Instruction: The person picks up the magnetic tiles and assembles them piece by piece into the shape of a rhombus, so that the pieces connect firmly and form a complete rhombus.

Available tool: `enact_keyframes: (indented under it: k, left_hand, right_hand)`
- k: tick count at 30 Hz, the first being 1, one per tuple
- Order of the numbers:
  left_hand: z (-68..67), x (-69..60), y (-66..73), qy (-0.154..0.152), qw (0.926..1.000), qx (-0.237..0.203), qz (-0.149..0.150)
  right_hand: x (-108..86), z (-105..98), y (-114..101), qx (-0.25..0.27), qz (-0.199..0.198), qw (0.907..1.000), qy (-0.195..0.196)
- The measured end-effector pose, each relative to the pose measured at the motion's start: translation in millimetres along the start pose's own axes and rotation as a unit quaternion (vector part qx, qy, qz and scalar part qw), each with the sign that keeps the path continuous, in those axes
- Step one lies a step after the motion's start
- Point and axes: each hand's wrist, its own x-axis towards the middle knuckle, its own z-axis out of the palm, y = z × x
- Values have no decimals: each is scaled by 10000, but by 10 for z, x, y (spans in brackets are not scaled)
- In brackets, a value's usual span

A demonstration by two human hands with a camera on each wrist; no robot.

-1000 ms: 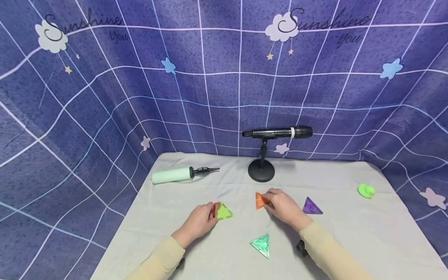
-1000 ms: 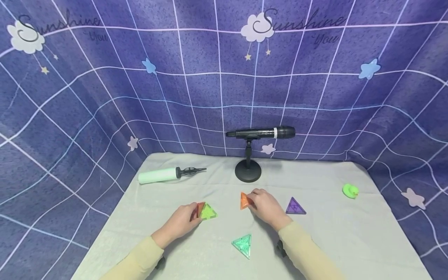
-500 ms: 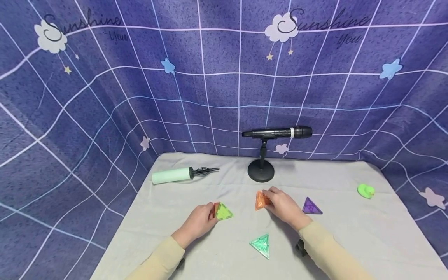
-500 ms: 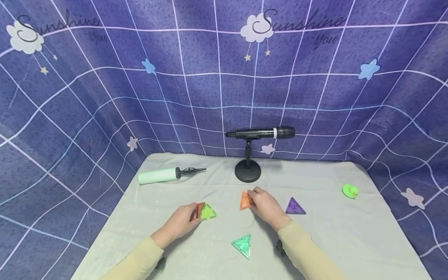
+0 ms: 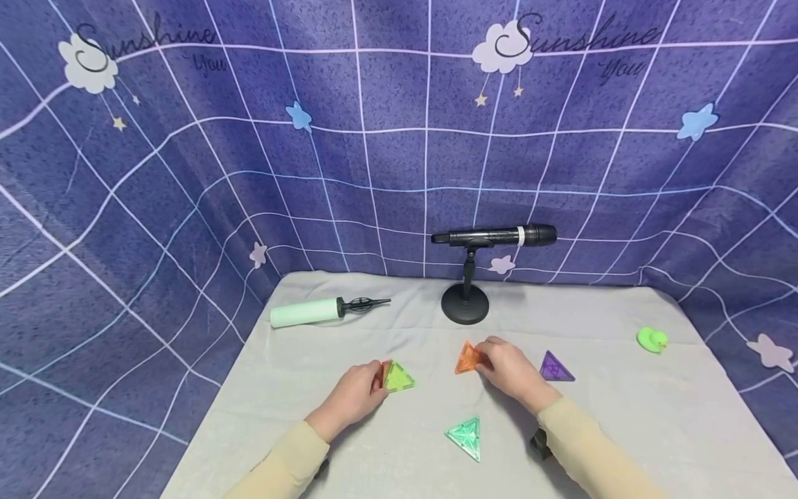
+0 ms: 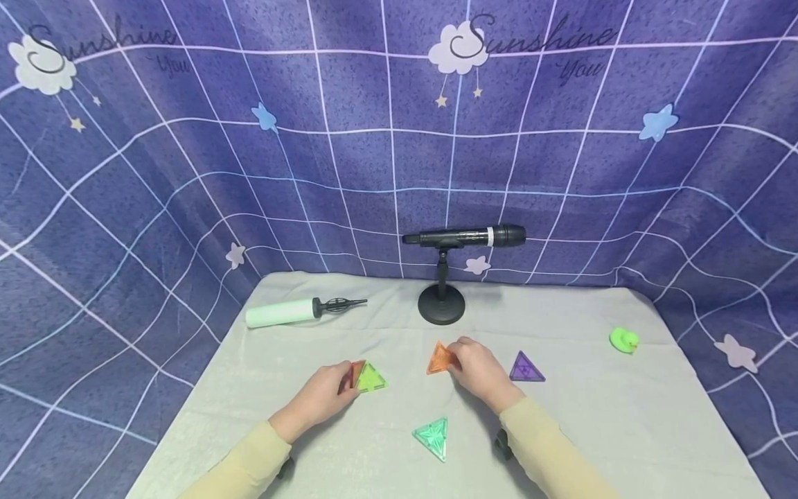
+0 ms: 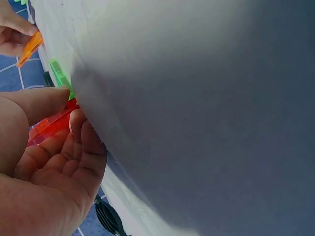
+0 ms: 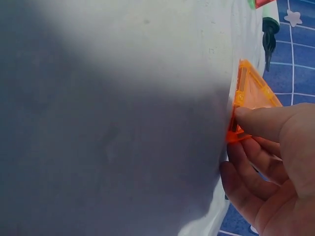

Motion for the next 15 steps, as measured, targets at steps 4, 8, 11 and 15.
enact_keyframes:
  k: [4, 8, 11, 15]
  left_hand:
    - [5, 1, -9, 1, 10000, 6, 13]
    - [8, -1, -16, 5, 10000, -10, 33]
    - [9, -2, -17, 2, 10000, -13, 33]
    - [6, -6, -15, -23, 10000, -10, 12]
  right_hand:
    - [-7, -24, -2, 45, 82, 10000, -33]
    - [-8, -35, -10, 94, 114, 9998, -125]
    - [-8, -35, -20, 111, 97, 9997, -169]
    - [-4, -18, -40, 117, -6, 9997, -203]
